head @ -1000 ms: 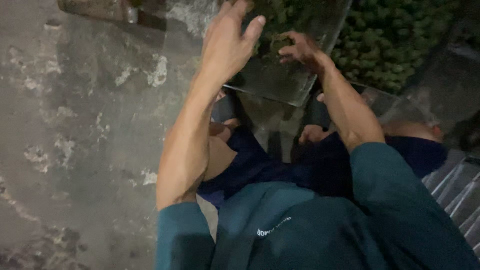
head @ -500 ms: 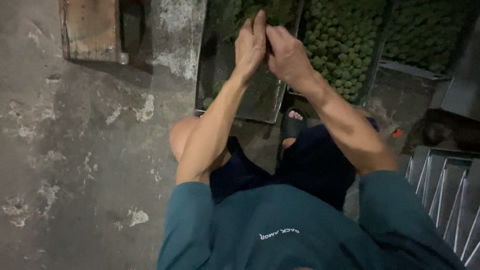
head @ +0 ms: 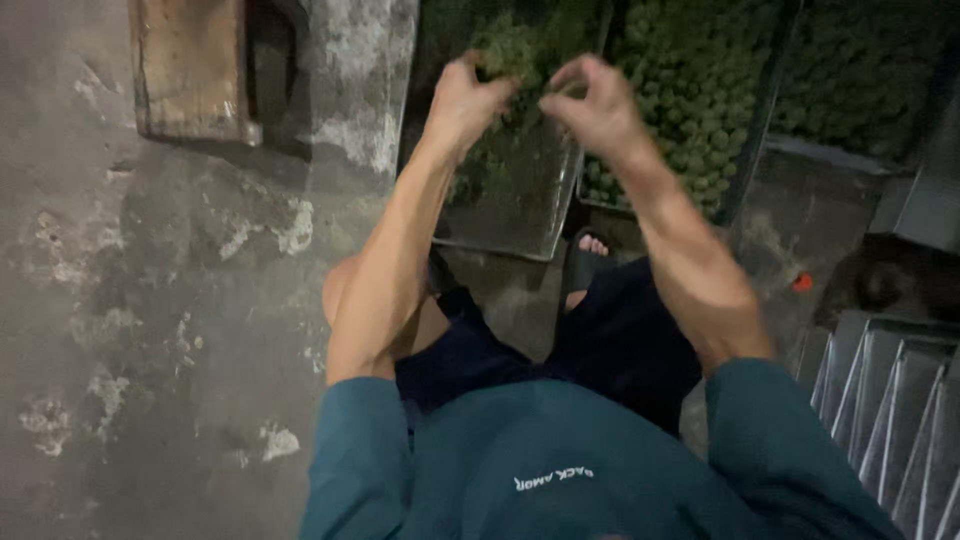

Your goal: The person shapes and rolls green tea leaves by hand, compressing them into small round balls and placing them into a tray.

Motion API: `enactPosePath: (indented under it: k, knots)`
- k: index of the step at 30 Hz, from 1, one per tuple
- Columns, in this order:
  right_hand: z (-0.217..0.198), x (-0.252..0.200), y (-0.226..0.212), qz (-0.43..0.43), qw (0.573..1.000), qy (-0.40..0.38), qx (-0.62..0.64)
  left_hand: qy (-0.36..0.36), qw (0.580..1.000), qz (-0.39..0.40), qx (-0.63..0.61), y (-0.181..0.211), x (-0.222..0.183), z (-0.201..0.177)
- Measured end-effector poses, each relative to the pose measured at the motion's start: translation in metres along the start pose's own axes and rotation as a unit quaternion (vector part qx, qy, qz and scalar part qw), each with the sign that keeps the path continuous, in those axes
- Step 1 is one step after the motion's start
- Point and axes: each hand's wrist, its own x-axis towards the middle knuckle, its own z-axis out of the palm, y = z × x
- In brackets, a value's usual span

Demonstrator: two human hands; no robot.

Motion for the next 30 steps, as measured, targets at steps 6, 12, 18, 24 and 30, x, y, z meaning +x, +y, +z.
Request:
enactPosePath:
  k: [6,12,18,24,30]
  knots:
    - [0.022,0.027,0.022,0.063,0.973,0.033,-0.221,0.000,0.997,-0.005,0.083,0.012,0.002,0.005]
    - [0.020,0.037,0.060,-0.046,0.986,0.022,-0.161,0.072,0.990,0.032,0.119,0.009,0.003,0.011]
    - [0.014,0.034,0.050,-0.022,0.982,0.021,-0.186,-0.072,0.994,-0.067,0.047,-0.005,0.008,0.018]
    - [0.025,0.042,0.027,0.096,0.972,-0.016,-0.213,-0.005,0.987,0.060,0.147,-0.007,0.009,0.021]
    - [0.031,0.040,0.025,0.068,0.979,-0.063,-0.182,-0.053,0.997,-0.045,-0.015,0.000,-0.002,0.015]
